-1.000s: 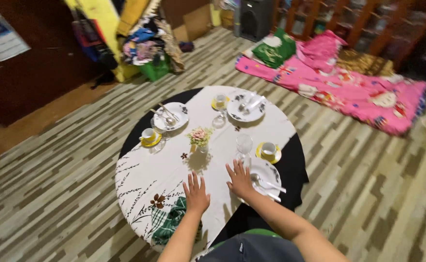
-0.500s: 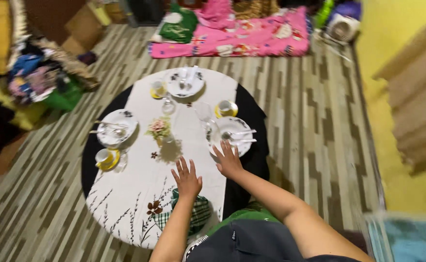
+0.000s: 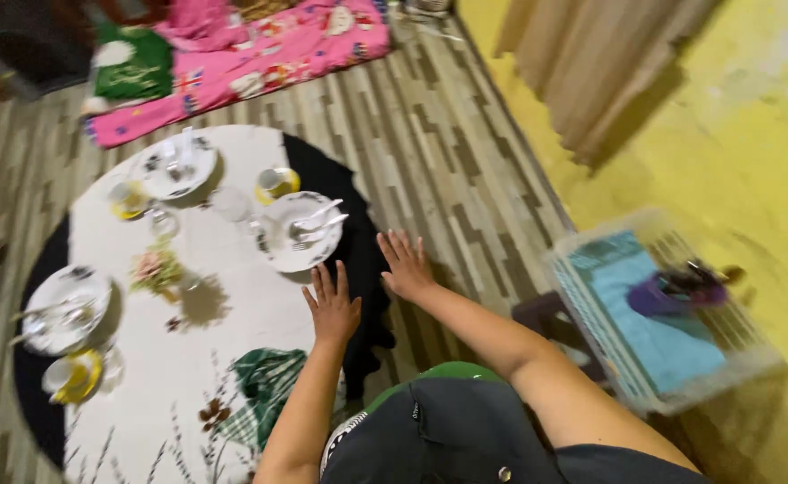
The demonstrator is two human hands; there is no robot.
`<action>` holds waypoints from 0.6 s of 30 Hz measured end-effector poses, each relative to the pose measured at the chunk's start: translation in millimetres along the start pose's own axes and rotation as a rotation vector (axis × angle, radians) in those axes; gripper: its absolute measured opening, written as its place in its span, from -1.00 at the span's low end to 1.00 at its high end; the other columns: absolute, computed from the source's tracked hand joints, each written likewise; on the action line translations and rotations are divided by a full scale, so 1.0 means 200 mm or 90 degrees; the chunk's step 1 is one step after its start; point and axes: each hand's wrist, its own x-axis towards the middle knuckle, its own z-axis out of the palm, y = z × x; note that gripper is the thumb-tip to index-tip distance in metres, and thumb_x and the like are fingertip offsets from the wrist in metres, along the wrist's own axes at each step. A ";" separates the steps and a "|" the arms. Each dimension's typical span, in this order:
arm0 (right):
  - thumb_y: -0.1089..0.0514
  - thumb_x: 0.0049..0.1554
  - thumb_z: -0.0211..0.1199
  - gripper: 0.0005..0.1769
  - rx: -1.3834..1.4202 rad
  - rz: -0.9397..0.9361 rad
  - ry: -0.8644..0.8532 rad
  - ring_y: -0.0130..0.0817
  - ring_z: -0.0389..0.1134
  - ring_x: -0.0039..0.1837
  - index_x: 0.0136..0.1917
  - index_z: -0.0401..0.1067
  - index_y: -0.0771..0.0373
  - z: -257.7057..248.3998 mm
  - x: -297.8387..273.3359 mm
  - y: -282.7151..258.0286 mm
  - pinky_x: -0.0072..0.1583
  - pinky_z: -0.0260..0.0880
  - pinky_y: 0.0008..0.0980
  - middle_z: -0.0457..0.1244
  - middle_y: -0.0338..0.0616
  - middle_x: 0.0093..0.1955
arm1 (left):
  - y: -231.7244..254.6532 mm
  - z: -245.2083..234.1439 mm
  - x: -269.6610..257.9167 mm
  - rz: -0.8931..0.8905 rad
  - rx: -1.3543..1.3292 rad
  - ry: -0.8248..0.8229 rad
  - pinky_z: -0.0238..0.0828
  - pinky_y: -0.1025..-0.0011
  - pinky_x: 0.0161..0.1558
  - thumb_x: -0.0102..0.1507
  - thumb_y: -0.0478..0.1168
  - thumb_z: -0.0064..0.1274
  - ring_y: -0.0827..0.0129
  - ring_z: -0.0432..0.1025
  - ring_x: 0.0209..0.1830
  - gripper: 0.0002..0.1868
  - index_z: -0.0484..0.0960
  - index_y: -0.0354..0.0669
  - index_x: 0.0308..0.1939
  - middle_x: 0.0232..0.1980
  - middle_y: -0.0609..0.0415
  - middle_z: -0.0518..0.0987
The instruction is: The person dries forks and spoons one by one using a green checkered cloth and places them on plates on a round table. The person also briefly adjusts the tablecloth and retrieves additional utensils from a nearby container.
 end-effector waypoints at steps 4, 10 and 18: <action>-0.05 0.19 0.26 0.02 -0.063 0.052 0.018 0.15 -0.31 0.70 0.71 -0.26 0.06 -0.06 -0.25 0.29 0.56 -0.35 0.40 -0.23 0.16 0.70 | 0.29 0.17 -0.01 0.031 0.084 -0.012 -0.57 -0.32 0.50 0.21 0.04 0.13 -0.19 -0.39 0.66 0.07 -0.18 0.07 0.65 0.66 -0.32 -0.26; 0.00 0.18 0.24 -0.02 -0.048 0.158 0.022 0.13 -0.37 0.72 0.71 -0.20 0.08 -0.26 -0.72 0.70 0.56 -0.43 0.41 -0.30 0.14 0.73 | 0.79 0.37 -0.11 0.123 0.171 -0.043 -0.64 -0.25 0.52 0.25 0.08 0.08 -0.03 -0.45 0.70 -0.02 -0.08 0.10 0.65 0.70 -0.16 -0.32; 0.15 0.10 0.22 -0.02 -0.090 0.254 0.137 0.18 -0.29 0.70 0.69 -0.13 0.12 -0.43 -1.23 1.12 0.54 -0.27 0.42 -0.25 0.16 0.71 | 1.37 0.56 -0.11 0.250 0.119 -0.122 -0.69 -0.28 0.52 0.26 0.07 0.05 -0.02 -0.53 0.69 -0.02 -0.13 0.07 0.65 0.70 -0.16 -0.37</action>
